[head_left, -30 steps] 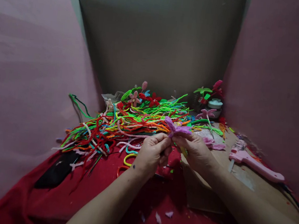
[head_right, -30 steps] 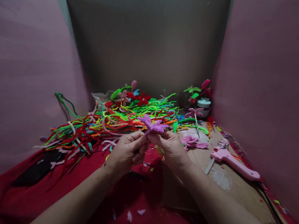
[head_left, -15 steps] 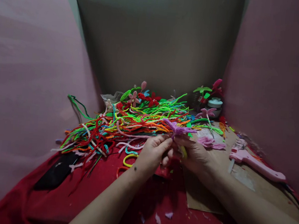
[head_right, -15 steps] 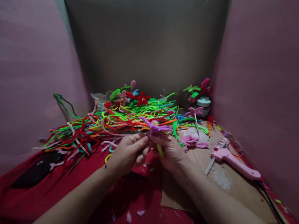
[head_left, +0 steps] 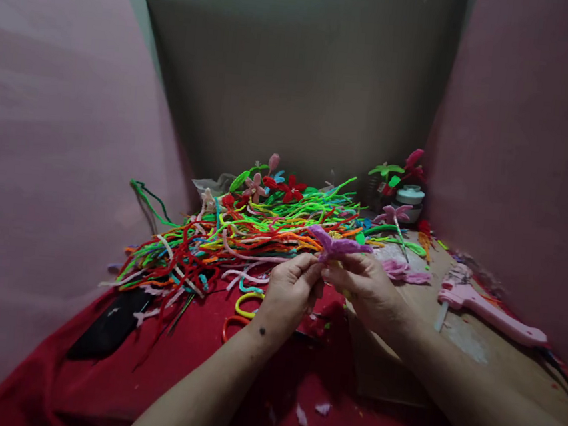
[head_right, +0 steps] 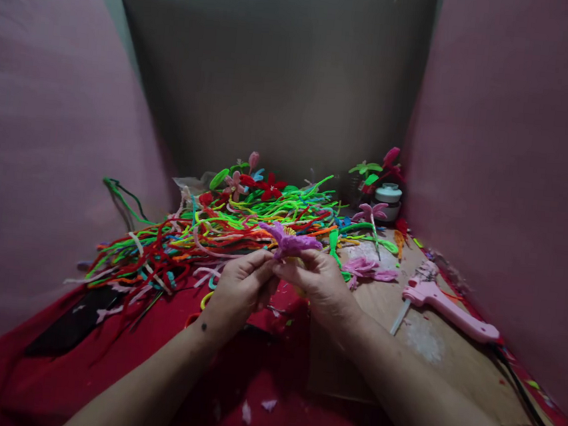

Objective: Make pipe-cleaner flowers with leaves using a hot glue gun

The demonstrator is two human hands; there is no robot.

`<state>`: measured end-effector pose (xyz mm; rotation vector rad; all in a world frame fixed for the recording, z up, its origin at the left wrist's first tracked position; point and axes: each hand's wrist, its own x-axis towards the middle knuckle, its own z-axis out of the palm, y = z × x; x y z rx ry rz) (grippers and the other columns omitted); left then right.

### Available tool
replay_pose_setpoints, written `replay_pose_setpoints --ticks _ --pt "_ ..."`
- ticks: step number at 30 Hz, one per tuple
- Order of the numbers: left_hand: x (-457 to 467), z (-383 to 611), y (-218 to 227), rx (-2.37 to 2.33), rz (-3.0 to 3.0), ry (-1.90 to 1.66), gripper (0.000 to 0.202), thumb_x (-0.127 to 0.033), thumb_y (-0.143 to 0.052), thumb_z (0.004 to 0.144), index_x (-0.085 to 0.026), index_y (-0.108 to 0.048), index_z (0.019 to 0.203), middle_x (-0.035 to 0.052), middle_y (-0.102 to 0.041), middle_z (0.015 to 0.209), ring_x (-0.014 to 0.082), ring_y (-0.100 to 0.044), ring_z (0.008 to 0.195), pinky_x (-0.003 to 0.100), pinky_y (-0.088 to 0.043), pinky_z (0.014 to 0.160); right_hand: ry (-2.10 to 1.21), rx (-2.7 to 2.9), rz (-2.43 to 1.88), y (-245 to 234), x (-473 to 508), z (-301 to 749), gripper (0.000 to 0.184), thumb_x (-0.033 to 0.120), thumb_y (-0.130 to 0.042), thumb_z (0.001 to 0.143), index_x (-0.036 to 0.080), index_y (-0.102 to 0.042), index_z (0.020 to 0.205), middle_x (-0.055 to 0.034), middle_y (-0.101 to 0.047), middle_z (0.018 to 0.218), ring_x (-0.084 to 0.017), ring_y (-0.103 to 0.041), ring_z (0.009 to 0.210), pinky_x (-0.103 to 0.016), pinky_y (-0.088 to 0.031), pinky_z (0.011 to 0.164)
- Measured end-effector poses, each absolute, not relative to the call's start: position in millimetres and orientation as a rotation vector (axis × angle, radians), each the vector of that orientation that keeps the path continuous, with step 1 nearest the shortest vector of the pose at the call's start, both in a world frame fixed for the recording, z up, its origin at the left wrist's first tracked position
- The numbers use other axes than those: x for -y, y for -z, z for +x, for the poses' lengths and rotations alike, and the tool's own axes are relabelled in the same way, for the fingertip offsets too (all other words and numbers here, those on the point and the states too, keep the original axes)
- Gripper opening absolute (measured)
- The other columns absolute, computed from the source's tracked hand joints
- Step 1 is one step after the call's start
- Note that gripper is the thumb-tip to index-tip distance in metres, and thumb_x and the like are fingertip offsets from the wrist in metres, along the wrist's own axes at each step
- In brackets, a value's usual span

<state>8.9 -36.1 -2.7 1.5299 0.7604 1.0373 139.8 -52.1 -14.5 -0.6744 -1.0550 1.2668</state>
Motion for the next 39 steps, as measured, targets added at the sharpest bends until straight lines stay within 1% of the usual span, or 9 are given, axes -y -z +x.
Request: replay_pose_setpoints --ticks 7,11,17,21,24,27,30,34,39 --pt "35 7 -2 -0.612 1.225 -0.908 0.021 -0.033 -0.059 0.079 -0.015 -0.054 0.07 -0.006 -0.048 0.046 0.0016 -0.03 0.028 0.014 -0.024 0.029 -1.417 0.974 -0.639 24 43 144 0.007 0.023 -0.069 0.07 0.02 -0.067 0.076 0.0025 -0.061 0.063 -0.008 -0.05 0.05 -0.021 -0.038 0.046" --pt "33 6 -1 -0.48 1.055 -0.785 0.018 -0.031 -0.061 0.079 -0.015 -0.055 0.072 -0.0072 -0.046 0.044 0.0001 -0.021 0.027 0.012 -0.021 0.027 -1.543 0.847 -0.611 32 40 146 0.014 0.024 -0.072 0.067 0.02 -0.067 0.079 0.0028 -0.06 0.064 -0.008 -0.05 0.051 -0.019 -0.036 0.044" --pt "26 1 8 -0.25 0.97 -0.582 0.02 -0.031 -0.059 0.081 -0.012 -0.058 0.074 -0.0078 -0.041 0.041 0.0 -0.016 0.026 0.012 -0.025 0.026 -1.536 0.898 -0.642 24 47 146 0.014 0.028 -0.076 0.062 0.018 -0.067 0.066 0.0033 -0.056 0.056 -0.007 -0.044 0.047 -0.019 -0.033 0.043" --pt "27 1 7 -0.238 1.011 -0.586 0.022 -0.034 -0.058 0.081 -0.014 -0.057 0.072 -0.0087 -0.037 0.036 0.0017 -0.017 0.024 0.013 -0.023 0.026 -1.377 1.012 -0.662 14 52 144 0.014 0.029 -0.076 0.062 0.017 -0.07 0.067 0.0023 -0.056 0.056 -0.007 -0.043 0.048 -0.02 -0.034 0.046" --pt "31 4 1 -0.342 1.153 -0.668 0.027 -0.037 -0.055 0.083 -0.014 -0.057 0.07 -0.0048 -0.047 0.043 0.0039 -0.031 0.027 0.016 -0.028 0.03 -1.294 1.08 -0.651 10 54 142 0.017 0.034 -0.071 0.069 0.018 -0.069 0.063 0.0013 -0.057 0.055 -0.01 -0.047 0.049 -0.024 -0.038 0.05" --pt "33 4 -6 -0.48 1.377 -0.866 0.022 -0.034 -0.057 0.082 -0.012 -0.062 0.078 0.0015 -0.061 0.066 0.0092 -0.056 0.055 0.02 -0.046 0.056 -1.107 1.171 -0.711 7 57 144 0.022 0.038 -0.067 0.074 0.02 -0.067 0.061 0.0004 -0.056 0.055 -0.013 -0.049 0.053 -0.028 -0.041 0.054" --pt "29 2 -10 -0.601 1.477 -1.057 0.018 -0.03 -0.061 0.08 -0.013 -0.065 0.087 0.0029 -0.065 0.083 0.0125 -0.058 0.08 0.022 -0.043 0.078 -0.736 1.261 -0.798 6 60 149 0.015 0.031 -0.067 0.075 0.022 -0.07 0.064 -0.0018 -0.062 0.073 -0.017 -0.054 0.073 -0.032 -0.044 0.069" --pt "23 -5 -10 -0.58 1.319 -1.136 0.02 -0.033 -0.059 0.08 -0.014 -0.064 0.082 0.0005 -0.061 0.07 0.0091 -0.053 0.063 0.02 -0.041 0.063 -0.394 1.358 -0.838 9 61 152 0.014 0.023 -0.063 0.078 0.029 -0.073 0.087 -0.0038 -0.062 0.095 -0.021 -0.053 0.091 -0.036 -0.043 0.08" --pt "28 -13 -16 -0.491 1.3 -1.019 0.034 -0.045 -0.057 0.079 -0.012 -0.061 0.068 -0.0001 -0.053 0.053 0.0077 -0.045 0.046 0.02 -0.034 0.048 -0.087 1.43 -0.932 15 56 153 0.027 0.013 -0.06 0.078 0.033 -0.07 0.093 -0.0029 -0.063 0.09 -0.021 -0.052 0.086 -0.038 -0.042 0.077"
